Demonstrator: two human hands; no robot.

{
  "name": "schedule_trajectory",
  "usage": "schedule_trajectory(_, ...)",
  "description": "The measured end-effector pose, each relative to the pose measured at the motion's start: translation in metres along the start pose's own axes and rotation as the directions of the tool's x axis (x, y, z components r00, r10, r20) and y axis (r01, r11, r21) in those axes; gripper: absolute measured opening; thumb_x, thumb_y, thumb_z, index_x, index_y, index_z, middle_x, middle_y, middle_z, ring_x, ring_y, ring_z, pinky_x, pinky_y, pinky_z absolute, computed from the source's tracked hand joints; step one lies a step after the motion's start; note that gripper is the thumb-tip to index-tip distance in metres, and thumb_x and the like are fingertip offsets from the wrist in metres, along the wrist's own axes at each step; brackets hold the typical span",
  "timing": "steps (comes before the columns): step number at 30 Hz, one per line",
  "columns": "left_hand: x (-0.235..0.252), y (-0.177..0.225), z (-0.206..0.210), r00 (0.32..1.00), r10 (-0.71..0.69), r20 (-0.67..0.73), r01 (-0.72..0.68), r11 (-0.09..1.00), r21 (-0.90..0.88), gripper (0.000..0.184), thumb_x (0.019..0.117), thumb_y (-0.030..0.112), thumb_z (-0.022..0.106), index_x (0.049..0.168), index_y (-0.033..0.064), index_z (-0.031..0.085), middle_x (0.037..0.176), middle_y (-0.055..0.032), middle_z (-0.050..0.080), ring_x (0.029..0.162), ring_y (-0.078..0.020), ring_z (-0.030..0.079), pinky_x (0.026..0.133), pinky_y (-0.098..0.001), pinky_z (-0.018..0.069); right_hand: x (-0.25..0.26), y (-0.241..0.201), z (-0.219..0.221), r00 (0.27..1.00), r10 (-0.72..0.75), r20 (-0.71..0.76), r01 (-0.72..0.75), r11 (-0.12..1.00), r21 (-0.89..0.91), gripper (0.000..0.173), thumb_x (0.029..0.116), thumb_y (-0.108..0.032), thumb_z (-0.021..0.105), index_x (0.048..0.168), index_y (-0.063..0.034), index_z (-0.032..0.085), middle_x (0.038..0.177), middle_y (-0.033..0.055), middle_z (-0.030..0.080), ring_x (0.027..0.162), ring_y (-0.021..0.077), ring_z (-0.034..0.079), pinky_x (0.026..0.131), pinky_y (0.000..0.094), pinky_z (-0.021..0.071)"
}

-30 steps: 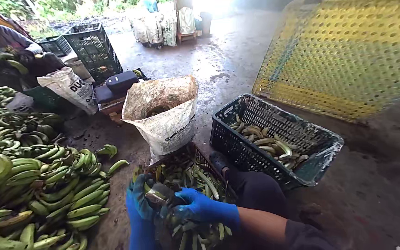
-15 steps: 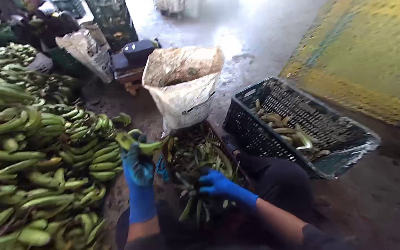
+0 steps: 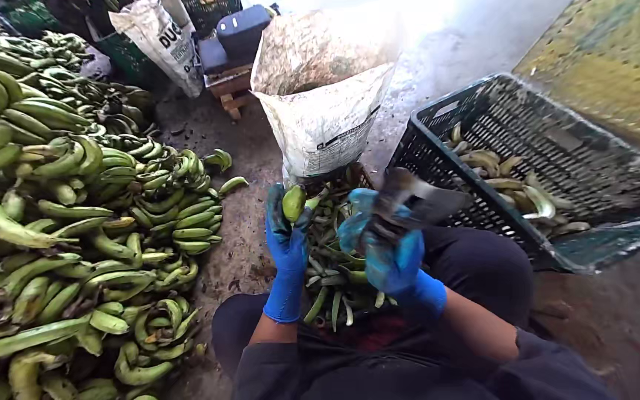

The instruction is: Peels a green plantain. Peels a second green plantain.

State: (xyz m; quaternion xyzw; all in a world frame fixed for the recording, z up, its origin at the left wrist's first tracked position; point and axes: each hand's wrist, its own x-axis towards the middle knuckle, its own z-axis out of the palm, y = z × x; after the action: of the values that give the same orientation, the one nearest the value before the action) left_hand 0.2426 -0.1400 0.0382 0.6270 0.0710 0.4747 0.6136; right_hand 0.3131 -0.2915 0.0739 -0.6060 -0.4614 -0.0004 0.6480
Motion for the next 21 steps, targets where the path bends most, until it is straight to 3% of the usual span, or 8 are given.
schedule_trajectory(1, 0.001, 0.004, 0.000, 1.000, -0.018, -0.009, 0.017, 0.998, -0.059, 0.065, 0.0940, 0.019, 0.072, 0.151, 0.0132, 0.042, 0.134, -0.0032, 0.062, 0.118, -0.0180, 0.063, 0.100, -0.0380, 0.0554, -0.010, 0.016, -0.001, 0.979, 0.179, 0.095, -0.169, 0.980, -0.108, 0.038, 0.1059, -0.029, 0.051, 0.131, -0.0024, 0.057, 0.096, 0.0090, 0.071, 0.080, 0.0156, 0.070, 0.072, 0.0375, 0.0619)
schedule_trajectory(3, 0.006, 0.017, -0.001, 0.992, -0.127, -0.012, 0.119, 0.954, -0.277, 0.066, 0.0938, 0.014, 0.071, 0.151, 0.0154, 0.038, 0.130, -0.0095, 0.064, 0.115, -0.0260, 0.065, 0.098, -0.0452, 0.0563, -0.036, 0.050, -0.004, 0.658, 0.655, 0.372, -0.589, 0.755, -0.287, 0.037, 0.1068, -0.034, 0.046, 0.123, -0.0046, 0.063, 0.096, 0.0126, 0.071, 0.084, 0.0224, 0.070, 0.080, 0.0463, 0.0576)
schedule_trajectory(5, 0.023, 0.031, -0.003, 0.946, -0.324, 0.035, 0.301, 0.828, -0.473, 0.057, 0.0976, 0.017, 0.058, 0.149, 0.0193, 0.034, 0.126, -0.0134, 0.066, 0.109, -0.0309, 0.069, 0.090, -0.0485, 0.0590, -0.035, 0.060, -0.010, 0.385, 0.765, 0.516, -0.740, 0.590, -0.323, 0.043, 0.1086, -0.039, 0.040, 0.120, -0.0048, 0.063, 0.094, 0.0125, 0.069, 0.082, 0.0234, 0.068, 0.077, 0.0456, 0.0563)
schedule_trajectory(8, 0.042, 0.038, -0.008, 0.835, -0.511, 0.203, 0.539, 0.689, -0.484, 0.046, 0.1040, 0.048, 0.045, 0.142, 0.0228, 0.046, 0.105, -0.0087, 0.073, 0.088, -0.0245, 0.073, 0.076, -0.0417, 0.0624, 0.006, 0.036, -0.040, 0.637, 0.595, 0.489, -0.658, 0.751, -0.056, 0.040, 0.1063, -0.034, 0.039, 0.124, -0.0078, 0.064, 0.090, 0.0022, 0.073, 0.072, 0.0116, 0.068, 0.065, 0.0319, 0.0590)
schedule_trajectory(11, 0.065, 0.041, 0.001, 0.776, -0.559, 0.292, 0.630, 0.706, -0.324, 0.051, 0.1085, 0.046, 0.026, 0.146, 0.0162, 0.044, 0.086, -0.0071, 0.071, 0.068, -0.0167, 0.070, 0.058, -0.0295, 0.0602, 0.068, 0.051, -0.076, 0.920, 0.150, 0.362, -0.060, 0.967, -0.250, 0.052, 0.1046, -0.050, 0.040, 0.143, -0.0202, 0.061, 0.128, -0.0015, 0.069, 0.113, 0.0115, 0.065, 0.098, 0.0383, 0.0532)
schedule_trajectory(14, 0.073, 0.034, 0.012, 0.806, -0.533, 0.258, 0.592, 0.742, -0.314, 0.046, 0.1081, 0.042, 0.031, 0.143, 0.0168, 0.046, 0.081, -0.0072, 0.068, 0.063, -0.0149, 0.067, 0.056, -0.0276, 0.0580, 0.087, 0.068, -0.078, 0.962, -0.010, 0.274, 0.169, 0.808, -0.565, 0.057, 0.0983, -0.059, 0.041, 0.140, -0.0271, 0.064, 0.124, 0.0172, 0.067, 0.108, 0.0392, 0.065, 0.087, 0.0668, 0.0453)
schedule_trajectory(18, 0.070, 0.020, 0.016, 0.865, -0.491, 0.102, 0.498, 0.819, -0.284, 0.052, 0.1097, 0.043, 0.020, 0.125, 0.0108, 0.057, 0.085, -0.0064, 0.071, 0.072, -0.0136, 0.070, 0.066, -0.0296, 0.0598, 0.050, 0.056, -0.046, 0.949, -0.035, 0.313, 0.191, 0.856, -0.481, 0.049, 0.0978, -0.060, 0.047, 0.132, -0.0338, 0.070, 0.122, 0.0107, 0.071, 0.106, 0.0316, 0.068, 0.086, 0.0617, 0.0476)
schedule_trajectory(21, 0.047, 0.013, 0.023, 0.825, -0.491, 0.279, 0.561, 0.770, -0.305, 0.044, 0.1074, 0.041, 0.030, 0.125, 0.0122, 0.058, 0.092, -0.0036, 0.069, 0.078, -0.0109, 0.068, 0.070, -0.0275, 0.0588, 0.060, 0.064, -0.044, 0.981, -0.079, 0.176, 0.169, 0.791, -0.588, 0.041, 0.0952, -0.045, 0.057, 0.120, -0.0186, 0.076, 0.120, 0.0197, 0.070, 0.101, 0.0421, 0.068, 0.080, 0.0675, 0.0478)
